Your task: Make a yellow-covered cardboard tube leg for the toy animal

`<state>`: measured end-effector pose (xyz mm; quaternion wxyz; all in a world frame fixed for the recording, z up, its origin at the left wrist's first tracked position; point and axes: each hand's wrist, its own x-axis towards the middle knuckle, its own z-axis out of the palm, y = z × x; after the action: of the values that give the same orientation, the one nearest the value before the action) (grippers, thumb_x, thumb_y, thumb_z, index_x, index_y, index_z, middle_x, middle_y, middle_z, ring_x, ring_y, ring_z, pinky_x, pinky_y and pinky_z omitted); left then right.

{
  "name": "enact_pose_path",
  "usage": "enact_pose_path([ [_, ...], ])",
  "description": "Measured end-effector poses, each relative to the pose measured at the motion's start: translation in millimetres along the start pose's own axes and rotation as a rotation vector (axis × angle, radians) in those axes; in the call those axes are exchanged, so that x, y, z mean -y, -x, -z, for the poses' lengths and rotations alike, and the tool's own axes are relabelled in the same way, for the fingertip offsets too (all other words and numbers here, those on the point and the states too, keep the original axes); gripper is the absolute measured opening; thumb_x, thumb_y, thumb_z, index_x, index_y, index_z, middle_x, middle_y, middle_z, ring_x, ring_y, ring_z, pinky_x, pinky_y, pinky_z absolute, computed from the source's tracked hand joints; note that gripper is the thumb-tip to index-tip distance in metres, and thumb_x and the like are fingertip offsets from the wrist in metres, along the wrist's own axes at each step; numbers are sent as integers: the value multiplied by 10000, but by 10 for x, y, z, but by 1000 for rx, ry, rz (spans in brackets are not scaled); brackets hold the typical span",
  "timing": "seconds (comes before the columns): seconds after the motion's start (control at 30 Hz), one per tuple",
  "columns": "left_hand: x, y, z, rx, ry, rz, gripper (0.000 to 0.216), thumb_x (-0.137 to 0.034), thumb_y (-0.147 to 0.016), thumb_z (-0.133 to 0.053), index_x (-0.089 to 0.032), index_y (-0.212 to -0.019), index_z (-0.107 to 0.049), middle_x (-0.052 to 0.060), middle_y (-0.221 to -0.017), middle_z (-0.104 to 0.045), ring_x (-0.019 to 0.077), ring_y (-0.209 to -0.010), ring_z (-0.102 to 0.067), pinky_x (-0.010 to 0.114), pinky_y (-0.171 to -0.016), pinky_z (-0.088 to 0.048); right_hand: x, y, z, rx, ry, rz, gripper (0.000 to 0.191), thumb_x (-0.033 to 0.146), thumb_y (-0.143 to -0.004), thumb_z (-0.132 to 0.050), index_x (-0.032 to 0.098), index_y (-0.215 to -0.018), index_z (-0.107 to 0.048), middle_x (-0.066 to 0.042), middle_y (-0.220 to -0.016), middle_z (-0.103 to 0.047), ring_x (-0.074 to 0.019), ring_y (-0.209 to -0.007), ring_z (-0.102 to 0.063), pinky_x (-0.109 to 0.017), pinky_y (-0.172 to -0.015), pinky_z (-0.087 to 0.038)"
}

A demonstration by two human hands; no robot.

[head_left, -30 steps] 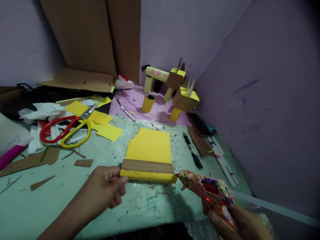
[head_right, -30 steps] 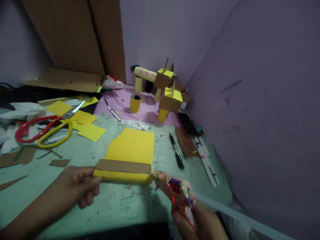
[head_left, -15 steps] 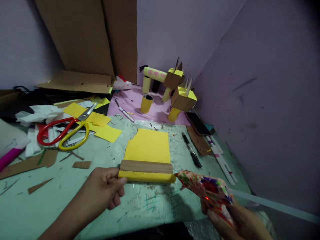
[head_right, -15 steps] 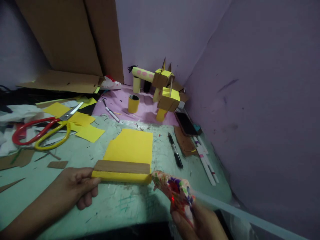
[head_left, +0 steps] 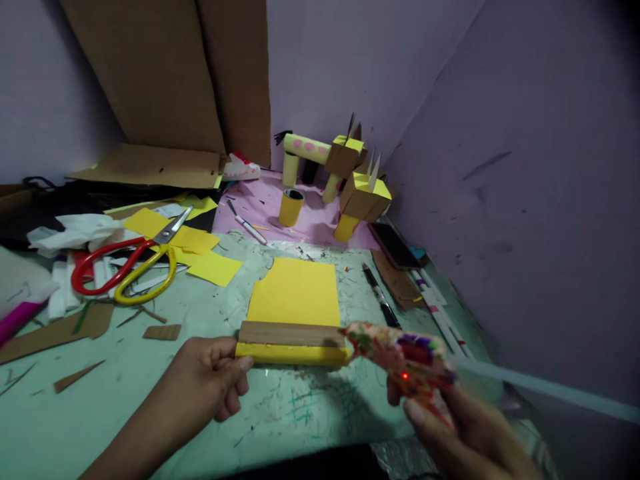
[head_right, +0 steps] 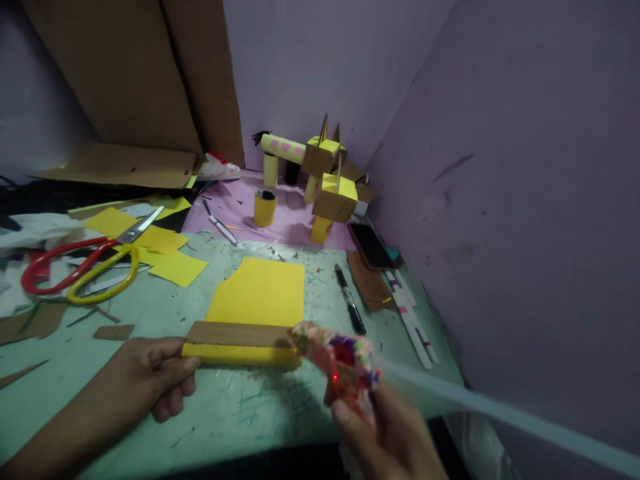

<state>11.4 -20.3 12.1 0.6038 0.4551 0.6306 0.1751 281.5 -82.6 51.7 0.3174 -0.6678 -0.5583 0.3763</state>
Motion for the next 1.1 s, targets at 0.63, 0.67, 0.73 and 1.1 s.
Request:
enact_pose_path([
  [0.63,-6,20,-17,-54,-45,2,335,-499,-665,-551,-200,-514,-534,-16,-399,-543,133,-392,-500,239,-425,-408,-87,-1534,-414,-195,-469,-147,297,419,-554,-716,147,-663,-668,-13,-560,-636,-127,-488,-545,-236,-473,-421],
  [0.67,-9,21,-19,-56,-45,5,335,-499,-664,-556,-201,-513,-536,-17,-398,-542,133,-392,-501,239,-425,-411,-79,-1579,-411,-168,-441,-137,279,412,-569,-699,148,-654,-669,-14,-561,-637,-129,-484,-544,-237,-468,-414],
  [0.73,-10,23,-20,-63,-42,13,336,-500,-662,-562,-201,-510,-538,-17,-397,-543,131,-390,-499,235,-424,-412,-52,-1653,-387,-116,-365,-110,245,387,-581,-687,148,-628,-677,-11,-555,-632,-136,-481,-544,-239,-455,-393],
  [1.1,13,21,-4,-52,-50,31,334,-494,-677,-559,-201,-517,-555,-13,-410,-558,121,-393,-502,226,-425,-419,-71,-616,-221,-100,75,377,500,359,-717,-709,262,-1181,-549,-67,-1176,-633,-264,-1108,-576,-405,-934,-461],
])
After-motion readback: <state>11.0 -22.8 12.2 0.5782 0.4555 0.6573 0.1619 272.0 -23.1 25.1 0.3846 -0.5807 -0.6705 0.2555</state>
